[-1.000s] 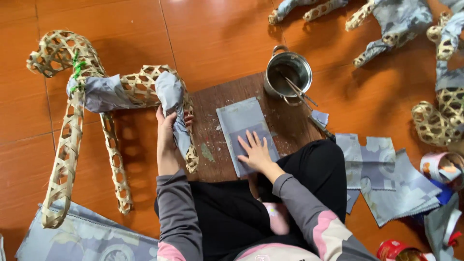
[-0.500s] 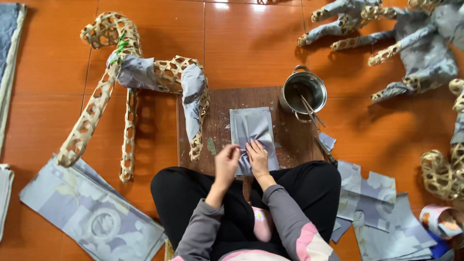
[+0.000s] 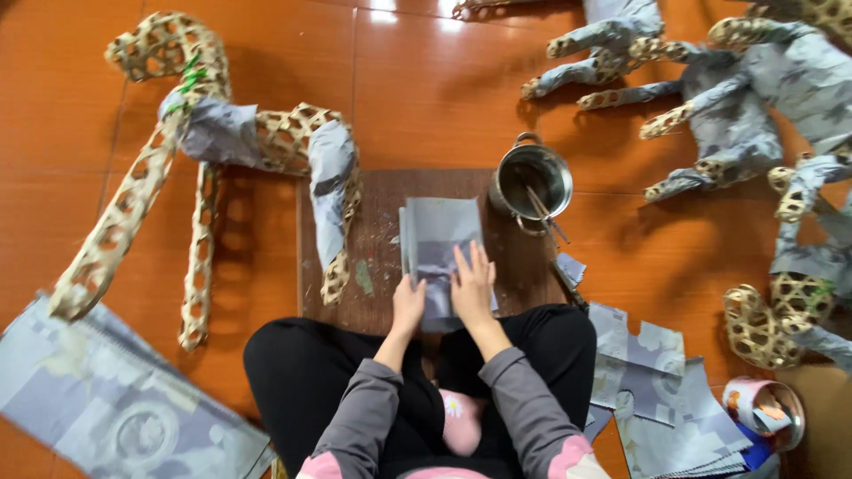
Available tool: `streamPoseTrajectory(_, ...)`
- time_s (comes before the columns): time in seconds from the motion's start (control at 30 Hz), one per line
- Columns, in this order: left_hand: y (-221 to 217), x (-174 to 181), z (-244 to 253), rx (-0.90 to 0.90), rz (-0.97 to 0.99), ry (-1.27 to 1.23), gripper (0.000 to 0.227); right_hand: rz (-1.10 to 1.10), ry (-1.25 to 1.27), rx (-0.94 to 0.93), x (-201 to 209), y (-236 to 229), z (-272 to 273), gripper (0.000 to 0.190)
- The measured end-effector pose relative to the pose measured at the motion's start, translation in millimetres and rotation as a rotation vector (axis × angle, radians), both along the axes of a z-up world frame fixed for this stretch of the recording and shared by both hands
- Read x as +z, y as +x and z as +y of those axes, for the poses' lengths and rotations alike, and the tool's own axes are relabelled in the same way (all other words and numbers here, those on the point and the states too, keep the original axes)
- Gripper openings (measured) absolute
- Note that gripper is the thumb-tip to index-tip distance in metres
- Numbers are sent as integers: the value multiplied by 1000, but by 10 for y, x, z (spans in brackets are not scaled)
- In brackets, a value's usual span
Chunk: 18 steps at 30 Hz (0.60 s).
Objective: Applying glued paper strips to a bamboo giraffe frame to create a sculpture
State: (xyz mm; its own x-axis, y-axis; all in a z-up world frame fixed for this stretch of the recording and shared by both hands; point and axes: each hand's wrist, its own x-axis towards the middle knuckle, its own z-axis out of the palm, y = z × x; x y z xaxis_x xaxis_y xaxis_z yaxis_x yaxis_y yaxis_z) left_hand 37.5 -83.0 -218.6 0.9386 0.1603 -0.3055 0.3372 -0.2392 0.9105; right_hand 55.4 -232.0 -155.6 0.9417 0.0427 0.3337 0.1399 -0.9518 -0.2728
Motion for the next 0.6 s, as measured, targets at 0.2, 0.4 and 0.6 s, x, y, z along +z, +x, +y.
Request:
streamPoseTrajectory(0.2,60,-157,-88,107,54,41,37,-42,-421,-164,204,755,-1373,23)
streamPoseTrajectory(0.4,139,-110,-72,160,119,82,25,610,-157,-408,119,1154,-1972,38)
streamPoseTrajectory(0.6,157,-149,0,179,124,56,25,490,237,-409,958,605,-1319,33)
